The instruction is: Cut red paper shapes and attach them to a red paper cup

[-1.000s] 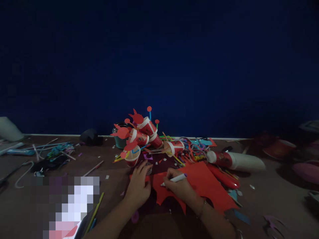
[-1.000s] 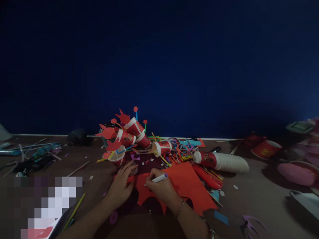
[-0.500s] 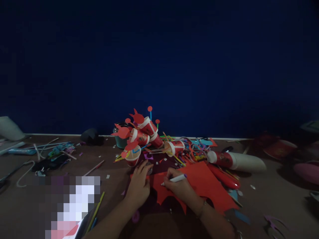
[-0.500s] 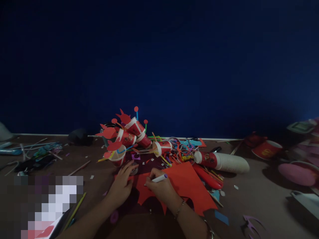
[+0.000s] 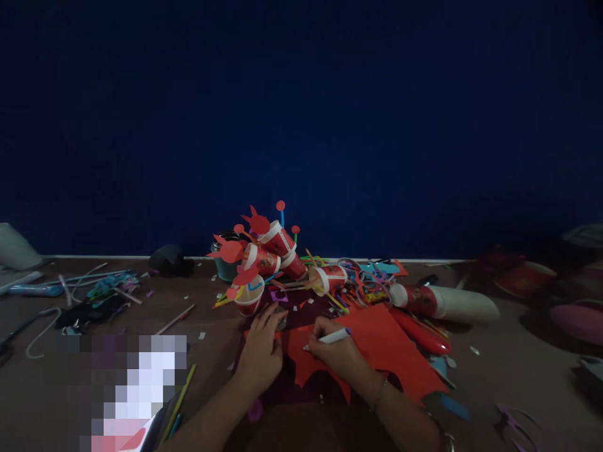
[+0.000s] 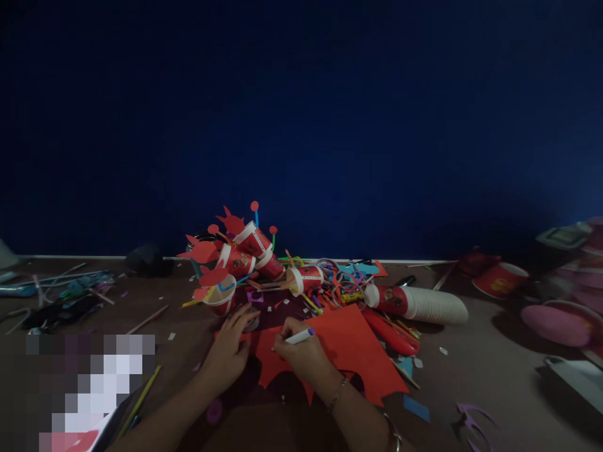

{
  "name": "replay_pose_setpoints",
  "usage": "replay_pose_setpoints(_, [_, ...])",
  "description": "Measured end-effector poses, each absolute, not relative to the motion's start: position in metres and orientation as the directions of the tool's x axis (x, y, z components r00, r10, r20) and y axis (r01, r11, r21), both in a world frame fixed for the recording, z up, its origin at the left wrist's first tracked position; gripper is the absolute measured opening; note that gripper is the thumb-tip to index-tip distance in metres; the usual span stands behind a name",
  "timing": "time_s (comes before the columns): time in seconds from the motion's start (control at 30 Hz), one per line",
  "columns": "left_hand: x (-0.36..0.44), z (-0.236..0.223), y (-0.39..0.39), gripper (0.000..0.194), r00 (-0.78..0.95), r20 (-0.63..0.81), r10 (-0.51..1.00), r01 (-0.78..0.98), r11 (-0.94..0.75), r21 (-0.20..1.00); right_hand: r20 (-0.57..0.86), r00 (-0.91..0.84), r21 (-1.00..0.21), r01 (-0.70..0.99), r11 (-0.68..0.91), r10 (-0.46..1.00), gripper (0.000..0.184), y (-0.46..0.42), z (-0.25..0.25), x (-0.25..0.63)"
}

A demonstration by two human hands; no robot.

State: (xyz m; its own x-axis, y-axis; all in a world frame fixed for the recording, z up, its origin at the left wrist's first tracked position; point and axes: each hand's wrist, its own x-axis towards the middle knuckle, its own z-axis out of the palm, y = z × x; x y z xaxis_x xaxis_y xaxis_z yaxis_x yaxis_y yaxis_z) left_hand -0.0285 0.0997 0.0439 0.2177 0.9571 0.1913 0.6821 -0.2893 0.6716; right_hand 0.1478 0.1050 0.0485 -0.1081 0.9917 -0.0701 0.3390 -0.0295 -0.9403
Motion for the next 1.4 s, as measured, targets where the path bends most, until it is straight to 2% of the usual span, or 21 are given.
replay_pose_setpoints(1.4, [-0.0289,0.0434,0.0984,0.062,0.210,0.238,0.948,0.663,-0.317,0.678,-0.102,-0.083,-0.928,0.367,-0.065,0.991,0.017,0.1041,0.0535,0.1450])
